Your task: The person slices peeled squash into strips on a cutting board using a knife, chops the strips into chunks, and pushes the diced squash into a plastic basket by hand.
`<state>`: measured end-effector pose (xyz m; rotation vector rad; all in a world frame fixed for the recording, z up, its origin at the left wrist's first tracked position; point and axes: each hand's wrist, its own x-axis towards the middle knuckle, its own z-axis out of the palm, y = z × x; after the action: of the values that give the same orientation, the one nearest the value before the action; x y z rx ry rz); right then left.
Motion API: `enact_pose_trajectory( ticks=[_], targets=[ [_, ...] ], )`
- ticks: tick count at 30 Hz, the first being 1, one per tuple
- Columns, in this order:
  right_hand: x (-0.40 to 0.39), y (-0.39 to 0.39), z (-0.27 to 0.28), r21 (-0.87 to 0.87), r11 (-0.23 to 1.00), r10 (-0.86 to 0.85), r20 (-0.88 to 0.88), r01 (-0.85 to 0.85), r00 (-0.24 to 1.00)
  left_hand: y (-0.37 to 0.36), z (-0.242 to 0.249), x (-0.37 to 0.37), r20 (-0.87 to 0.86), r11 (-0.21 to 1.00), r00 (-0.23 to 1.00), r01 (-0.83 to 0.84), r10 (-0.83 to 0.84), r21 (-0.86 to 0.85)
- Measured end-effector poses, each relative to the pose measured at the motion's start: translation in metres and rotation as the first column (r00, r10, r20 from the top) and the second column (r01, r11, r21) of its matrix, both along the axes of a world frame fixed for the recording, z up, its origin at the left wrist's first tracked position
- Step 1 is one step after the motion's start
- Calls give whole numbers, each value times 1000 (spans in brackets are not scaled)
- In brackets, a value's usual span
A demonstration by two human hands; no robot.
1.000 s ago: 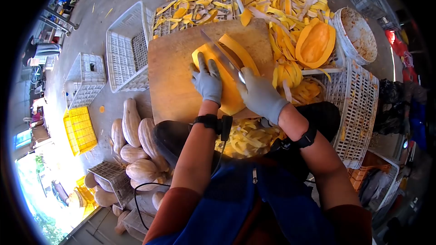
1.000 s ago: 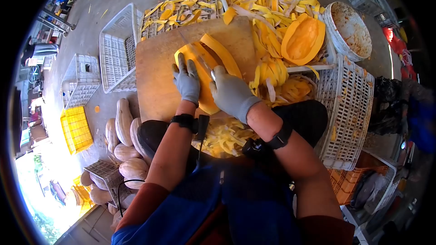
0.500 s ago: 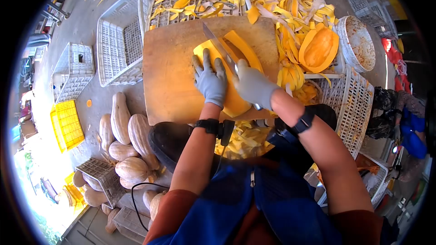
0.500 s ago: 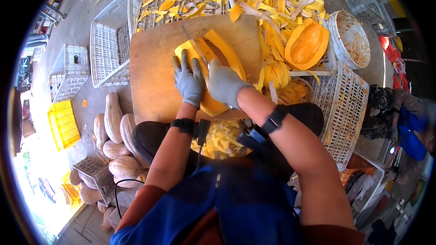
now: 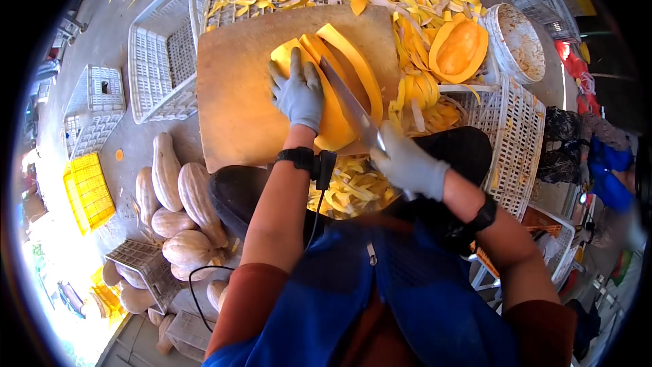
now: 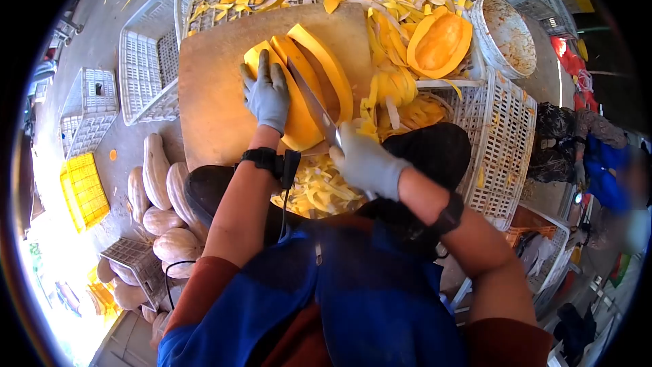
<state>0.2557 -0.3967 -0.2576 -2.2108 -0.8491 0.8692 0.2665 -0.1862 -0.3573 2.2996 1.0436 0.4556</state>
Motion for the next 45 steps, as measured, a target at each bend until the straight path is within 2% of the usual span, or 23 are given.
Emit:
enact_pose_trajectory(
  ticks=[1,4,5,6,8,9,10,12,13,15,17,19,21,23,26,30,33,36,39,42,45],
  targets=[
    [-14,0,-14,90,994,-62,25,59,998,2,1,-1,5,1000,1000,-6,6,-10],
    [-26,22,-24,-191,958,-266,-310,215,913,4,2,-4,-4,1000,1000,-15,15,-24],
    [-44,14,-61,-31,984,-174,18,175,985,4,3,-3,-11,1000,1000,-18,18,-21],
    [-58,11,-78,-18,981,-194,38,195,980,6,5,-3,-14,999,1000,-27,27,-19],
    [-63,4,-89,18,978,-208,97,207,973,8,-11,-6,173,993,985,16,5,-119],
    [-55,9,-76,-54,976,-211,-26,209,977,20,-24,-14,256,987,967,52,-11,-154],
    [-51,13,-72,27,978,-204,-13,204,979,34,-24,-22,457,941,890,162,-10,-296],
    [-42,18,-65,176,968,-188,18,181,982,33,-23,-44,519,789,844,224,137,-572],
    [-42,27,-58,218,957,-197,3,192,980,30,-22,-52,510,776,847,219,150,-592],
    [-35,43,-49,138,978,-154,-52,159,987,28,-21,-63,489,750,853,201,183,-631],
    [-21,56,-37,122,988,-85,-44,90,995,37,-18,-63,338,831,915,4,222,-557],
    [-7,60,-36,100,992,-73,-10,74,997,34,14,-62,141,903,958,-177,249,-390],
    [1,64,-25,38,992,-121,9,121,993,31,18,-49,99,906,968,-178,231,-384],
    [1,66,-17,109,982,-168,137,153,976,30,21,-37,44,911,980,-161,192,-381],
    [9,70,-6,166,978,-166,257,125,952,36,-12,-32,382,839,892,7,240,-543],
    [15,97,9,154,987,-90,272,49,958,43,-7,-42,365,817,911,55,195,-574],
    [22,117,21,117,993,-52,272,21,961,44,-27,-37,399,875,893,13,207,-483],
    [33,133,14,85,996,11,285,-36,958,44,-23,-38,420,815,877,59,234,-577],
    [41,144,6,42,994,79,319,-98,944,45,-33,-36,418,884,889,33,187,-466],
    [44,151,16,-51,993,111,189,-103,976,46,-34,-36,392,849,897,39,202,-528],
    [48,159,31,-176,980,106,52,-96,993,43,-28,-36,349,872,918,9,187,-490]
  ],
)
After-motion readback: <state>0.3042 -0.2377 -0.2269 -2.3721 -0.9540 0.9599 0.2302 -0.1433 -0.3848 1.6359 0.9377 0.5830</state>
